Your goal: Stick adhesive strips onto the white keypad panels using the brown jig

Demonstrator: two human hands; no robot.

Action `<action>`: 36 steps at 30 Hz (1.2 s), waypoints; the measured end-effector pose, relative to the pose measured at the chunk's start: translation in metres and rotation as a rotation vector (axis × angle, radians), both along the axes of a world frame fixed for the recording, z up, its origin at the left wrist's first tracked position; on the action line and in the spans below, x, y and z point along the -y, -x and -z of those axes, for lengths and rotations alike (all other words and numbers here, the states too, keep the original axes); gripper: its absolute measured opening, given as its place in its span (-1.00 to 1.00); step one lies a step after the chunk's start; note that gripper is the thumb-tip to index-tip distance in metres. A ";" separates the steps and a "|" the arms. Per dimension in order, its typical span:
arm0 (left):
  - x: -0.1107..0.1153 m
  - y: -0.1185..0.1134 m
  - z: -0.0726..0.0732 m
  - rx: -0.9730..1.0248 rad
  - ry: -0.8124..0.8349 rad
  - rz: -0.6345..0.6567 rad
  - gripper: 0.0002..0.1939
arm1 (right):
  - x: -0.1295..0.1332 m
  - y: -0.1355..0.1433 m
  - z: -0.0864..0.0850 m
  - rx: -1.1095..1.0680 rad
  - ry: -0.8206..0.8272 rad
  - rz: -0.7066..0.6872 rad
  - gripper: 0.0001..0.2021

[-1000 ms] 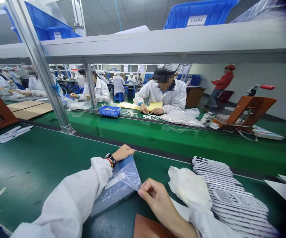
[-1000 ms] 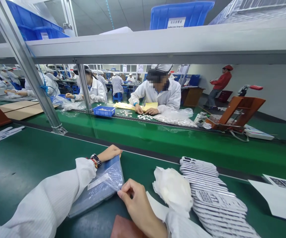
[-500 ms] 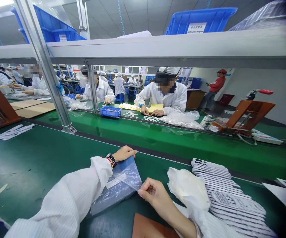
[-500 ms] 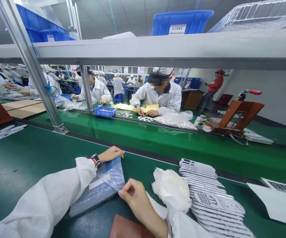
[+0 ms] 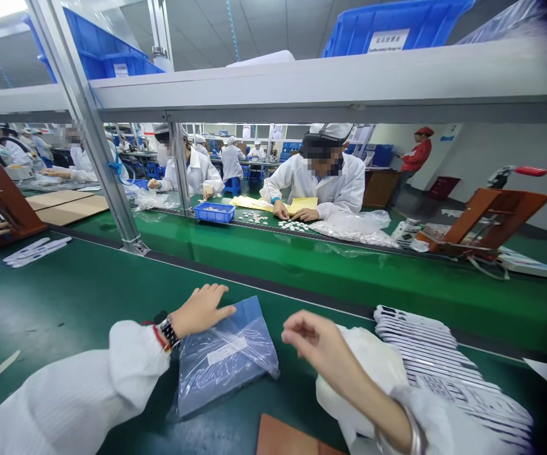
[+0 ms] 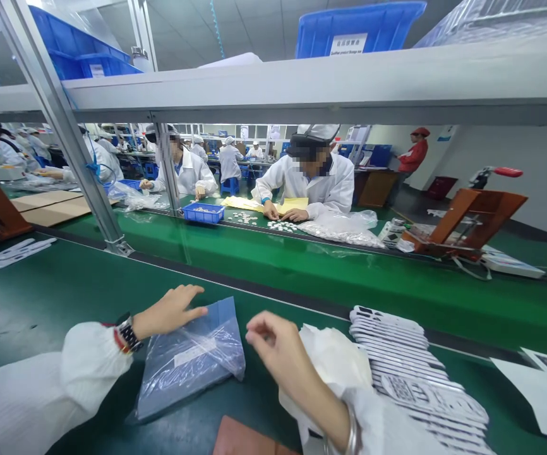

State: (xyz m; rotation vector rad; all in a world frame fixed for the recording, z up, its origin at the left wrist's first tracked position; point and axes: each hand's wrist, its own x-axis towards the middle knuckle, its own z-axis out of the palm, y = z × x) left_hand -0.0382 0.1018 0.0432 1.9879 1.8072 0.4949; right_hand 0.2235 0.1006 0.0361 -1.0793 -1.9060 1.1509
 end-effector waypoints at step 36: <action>-0.039 -0.026 0.015 0.439 0.349 0.327 -0.75 | -0.072 0.067 0.018 0.022 0.285 -0.142 -0.68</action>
